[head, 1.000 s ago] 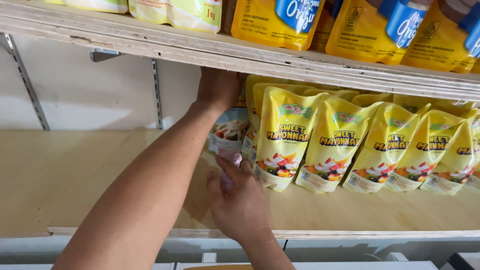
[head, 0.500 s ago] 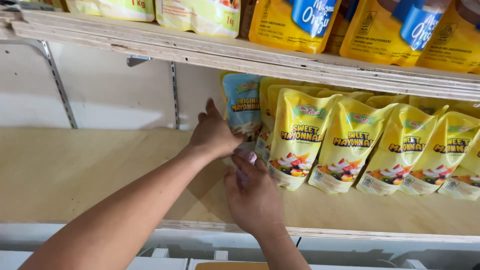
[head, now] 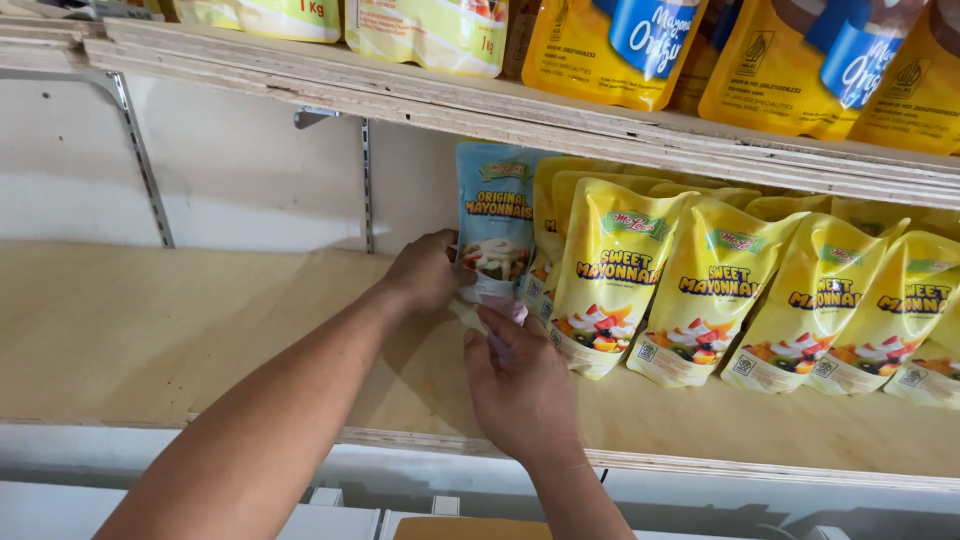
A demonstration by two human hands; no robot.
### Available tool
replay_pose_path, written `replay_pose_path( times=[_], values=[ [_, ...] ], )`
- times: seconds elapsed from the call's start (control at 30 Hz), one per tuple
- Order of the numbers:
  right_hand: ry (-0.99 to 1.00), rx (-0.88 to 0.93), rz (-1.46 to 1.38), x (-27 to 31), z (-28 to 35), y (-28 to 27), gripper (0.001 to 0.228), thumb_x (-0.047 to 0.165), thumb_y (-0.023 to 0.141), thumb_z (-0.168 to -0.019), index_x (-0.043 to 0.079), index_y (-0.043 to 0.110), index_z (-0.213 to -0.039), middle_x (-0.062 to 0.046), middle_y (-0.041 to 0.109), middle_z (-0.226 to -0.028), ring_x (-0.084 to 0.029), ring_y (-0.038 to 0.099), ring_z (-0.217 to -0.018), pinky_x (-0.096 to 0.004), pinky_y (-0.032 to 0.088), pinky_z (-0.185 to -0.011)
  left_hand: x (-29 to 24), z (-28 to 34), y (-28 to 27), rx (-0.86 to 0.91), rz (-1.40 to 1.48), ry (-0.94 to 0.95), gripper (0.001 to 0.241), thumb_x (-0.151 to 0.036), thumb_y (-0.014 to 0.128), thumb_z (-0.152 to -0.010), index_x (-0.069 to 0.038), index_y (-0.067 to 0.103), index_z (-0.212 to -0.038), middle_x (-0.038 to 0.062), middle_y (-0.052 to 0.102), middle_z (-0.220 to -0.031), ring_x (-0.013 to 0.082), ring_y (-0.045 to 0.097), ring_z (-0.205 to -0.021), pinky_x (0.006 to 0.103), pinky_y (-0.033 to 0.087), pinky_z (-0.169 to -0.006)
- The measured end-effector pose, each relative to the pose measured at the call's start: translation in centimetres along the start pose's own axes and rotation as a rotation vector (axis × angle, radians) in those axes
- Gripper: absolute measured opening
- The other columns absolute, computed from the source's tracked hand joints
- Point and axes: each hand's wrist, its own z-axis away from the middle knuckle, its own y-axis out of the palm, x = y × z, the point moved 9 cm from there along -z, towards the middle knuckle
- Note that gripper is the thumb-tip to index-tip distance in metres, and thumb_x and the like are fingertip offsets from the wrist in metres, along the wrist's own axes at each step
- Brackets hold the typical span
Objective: The recorder takes mayonnaise pouches from a box, wipes them with a cloth, and places them on a grocery store shelf.
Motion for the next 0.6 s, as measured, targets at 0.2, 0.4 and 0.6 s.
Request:
replay_pose_path(
  times=[0.2,0.4,0.6],
  values=[
    [0.107,0.022,-0.031,-0.4,0.1,0.2,0.040,0.030,0.067,-0.087,0.006,0.074,-0.117,-0.013,0.072,-0.118,-0.025,0.077,-0.099,-0.036,0.059,-0.085,-0.2,0.9,0.6,-0.011,0.121,-0.028,0.047,-0.023,0.080,-0.079,-0.007,0.066,-0.121,0.014,0.074,-0.117,0.0298,0.070,-0.112,0.0386,0.054,-0.096],
    [-0.121,-0.161,-0.261,0.8,2.2,-2.3,0.025,0.010,0.064,-0.098,0.002,0.077,-0.117,-0.012,0.077,-0.105,-0.016,0.074,-0.091,-0.027,0.058,-0.083,-0.4,2.0,1.2,-0.031,0.123,0.022,0.042,-0.024,0.078,-0.082,-0.005,0.066,-0.118,0.018,0.074,-0.111,0.0336,0.071,-0.106,0.0410,0.054,-0.093],
    [-0.323,-0.263,-0.565,3.2,8.0,-6.4,0.050,0.002,0.054,-0.094,0.000,0.038,-0.141,-0.006,0.066,-0.114,-0.009,0.065,-0.101,-0.022,0.050,-0.089,-6.4,13.9,-1.3,-0.148,-0.188,0.032,0.021,-0.021,0.063,-0.098,-0.005,0.075,-0.091,0.020,0.075,-0.094,0.0372,0.072,-0.092,0.0472,0.055,-0.086]
  ],
)
